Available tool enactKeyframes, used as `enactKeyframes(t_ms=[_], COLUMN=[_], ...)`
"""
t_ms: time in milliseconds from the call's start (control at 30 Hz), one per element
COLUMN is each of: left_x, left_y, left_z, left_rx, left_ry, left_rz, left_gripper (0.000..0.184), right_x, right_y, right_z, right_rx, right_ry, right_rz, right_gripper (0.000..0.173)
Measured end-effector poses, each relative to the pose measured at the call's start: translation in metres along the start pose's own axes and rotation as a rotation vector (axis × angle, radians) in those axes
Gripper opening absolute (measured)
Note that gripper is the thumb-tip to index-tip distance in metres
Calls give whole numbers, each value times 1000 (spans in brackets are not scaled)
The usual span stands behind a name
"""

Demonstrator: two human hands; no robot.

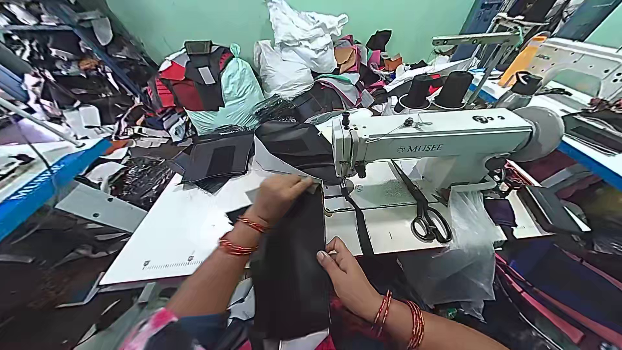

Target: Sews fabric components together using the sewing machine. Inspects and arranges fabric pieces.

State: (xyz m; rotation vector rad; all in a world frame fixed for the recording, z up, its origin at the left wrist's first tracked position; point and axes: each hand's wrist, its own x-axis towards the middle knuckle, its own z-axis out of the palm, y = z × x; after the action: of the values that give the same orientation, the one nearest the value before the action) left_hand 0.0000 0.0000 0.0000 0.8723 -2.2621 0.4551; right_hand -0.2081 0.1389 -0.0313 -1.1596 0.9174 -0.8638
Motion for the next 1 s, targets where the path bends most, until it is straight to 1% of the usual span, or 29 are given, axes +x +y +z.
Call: enactKeyframes(t_ms=[67,133,167,233,300,333,367,400,433,467,533,567,600,633,667,700,733,767,800,833,867,900,933,1000], left_x=[-15,-21,-22,-16,-4,-1,-2,-5,-8,-10,-11,-11,-10,-9,-8,-7,-5,-4,-3,-3,-2,-2,-1,0], left_y=[5,13,17,24,29,31,32,32,32,31,31,31,31,31,30,30,30,29,29,29,29,29,28,28], left_z=[57,91,101,108,104,103,103,105,108,108,109,109,108,107,106,104,103,101,101,101,100,100,100,99], left_rx=[-42,-74,-110,-173,-217,-235,-252,-264,-276,-285,-296,-303,-310,-319,-327,-337,-347,-361,-368,-368,-369,-372,-372,-371], left_ry=[-46,-163,-245,-408,-545,-585,-580,-543,-512,-500,-487,-493,-502,-520,-538,-561,-593,-625,-643,-646,-656,-667,-675,-687], left_rz=[-48,-109,-149,-254,-366,-406,-427,-435,-443,-450,-443,-445,-449,-458,-467,-477,-493,-508,-512,-509,-509,-511,-508,-506], left_gripper=[22,20,20,21,25,26,27,26,25,24,23,24,25,27,28,30,31,31,32,32,33,33,33,34], right_x=[7,13,15,19,22,23,25,28,32,37,53,63,72,79,86,90,92,91,89,83,76,66,53,13], right_y=[15,21,23,28,30,28,23,17,11,7,11,13,10,4,-2,-8,-15,-21,-25,-29,-33,-37,-40,-40], right_z=[-14,-24,-28,-37,-45,-49,-55,-60,-66,-70,-79,-82,-82,-79,-76,-73,-74,-78,-85,-94,-100,-105,-112,-125], right_rx=[48,43,23,-44,-133,-203,-312,-481,-691,-888,-1160,-1240,-1300,-1356,-1398,-1391,-1323,-1180,-942,-637,-333,-94,54,137], right_ry=[72,133,151,160,124,84,35,7,46,150,371,412,408,381,351,330,315,306,297,283,299,334,347,273], right_rz=[142,228,262,304,345,373,389,366,289,170,-100,-148,-95,25,153,250,317,356,372,393,425,463,494,521], right_gripper=[9,8,8,9,11,14,19,26,33,35,27,27,32,36,36,36,38,42,45,48,49,48,45,42])
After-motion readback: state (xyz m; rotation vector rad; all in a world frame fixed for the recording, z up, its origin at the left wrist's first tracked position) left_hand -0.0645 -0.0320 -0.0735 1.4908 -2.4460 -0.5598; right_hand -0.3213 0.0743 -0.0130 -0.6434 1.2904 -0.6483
